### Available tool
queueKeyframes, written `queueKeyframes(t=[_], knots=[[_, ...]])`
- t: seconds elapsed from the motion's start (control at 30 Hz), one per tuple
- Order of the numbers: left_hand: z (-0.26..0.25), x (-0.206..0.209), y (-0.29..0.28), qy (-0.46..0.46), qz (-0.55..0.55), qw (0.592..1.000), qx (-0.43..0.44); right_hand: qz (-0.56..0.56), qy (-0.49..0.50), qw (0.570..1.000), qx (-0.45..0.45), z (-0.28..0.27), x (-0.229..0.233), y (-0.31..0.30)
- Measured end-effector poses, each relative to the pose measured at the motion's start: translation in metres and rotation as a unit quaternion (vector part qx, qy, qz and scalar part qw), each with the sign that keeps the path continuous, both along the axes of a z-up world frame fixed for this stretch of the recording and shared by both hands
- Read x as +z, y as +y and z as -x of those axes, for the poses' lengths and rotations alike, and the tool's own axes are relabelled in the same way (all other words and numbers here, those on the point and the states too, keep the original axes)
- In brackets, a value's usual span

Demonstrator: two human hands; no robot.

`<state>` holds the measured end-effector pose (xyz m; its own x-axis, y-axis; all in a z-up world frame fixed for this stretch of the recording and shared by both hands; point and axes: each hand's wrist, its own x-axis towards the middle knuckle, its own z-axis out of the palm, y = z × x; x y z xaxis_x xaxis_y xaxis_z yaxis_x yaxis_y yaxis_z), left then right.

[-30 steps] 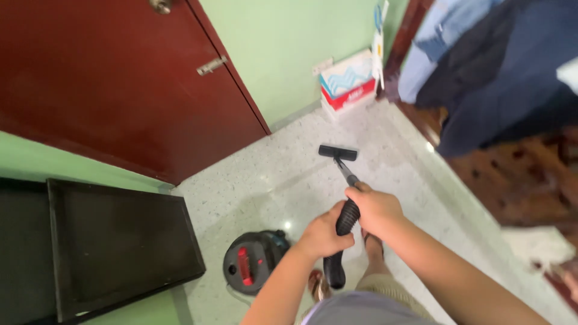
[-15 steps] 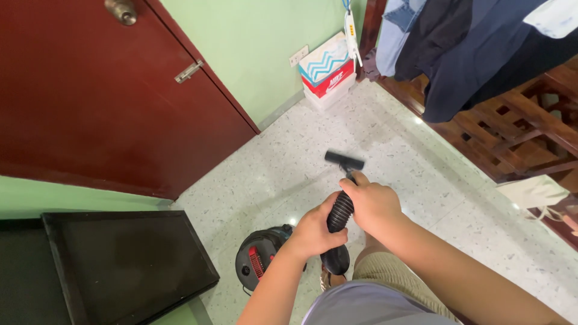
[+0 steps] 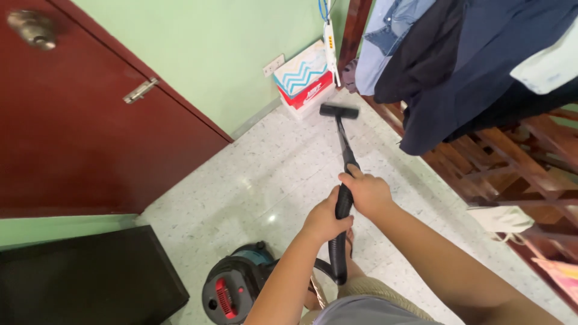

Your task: The person vacuums a tiled floor, guiding the nozzle around a curtain, a doorway, and a wooden railing. They hold the hose with both hands, occasionally repositioning the vacuum canister to reach different areas.

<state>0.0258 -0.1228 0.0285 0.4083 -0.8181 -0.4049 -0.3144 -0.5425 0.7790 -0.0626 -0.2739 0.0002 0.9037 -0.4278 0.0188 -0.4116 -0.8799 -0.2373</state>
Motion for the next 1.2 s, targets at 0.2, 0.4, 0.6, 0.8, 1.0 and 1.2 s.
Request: queueKeyframes(t=[0.2, 0.4, 0.6, 0.8, 1.0, 1.2], knots=[[-0.001, -0.021, -0.036, 0.004, 0.0, 0.999, 0.039, -0.019, 0.003, 0.999, 0.032, -0.016, -0.019, -0.041], [0.008, -0.016, -0.018, 0.042, -0.017, 0.999, 0.017, -0.069, 0.047, 0.996, -0.008, 0.003, -0.024, -0.018], [0.014, 0.014, 0.043, 0.039, 0.078, 0.995, -0.04, -0.091, 0.06, 0.992, -0.059, 0.029, 0.012, 0.044], [0.023, 0.052, 0.133, 0.008, 0.122, 0.991, -0.053, -0.14, -0.025, 0.986, -0.085, 0.044, 0.062, 0.142], [0.025, 0.095, 0.201, -0.025, 0.123, 0.99, -0.067, -0.176, -0.038, 0.976, -0.119, 0.051, 0.102, 0.214], [0.032, 0.099, 0.205, -0.028, 0.165, 0.983, -0.075, -0.221, -0.123, 0.964, -0.082, 0.061, 0.109, 0.213]])
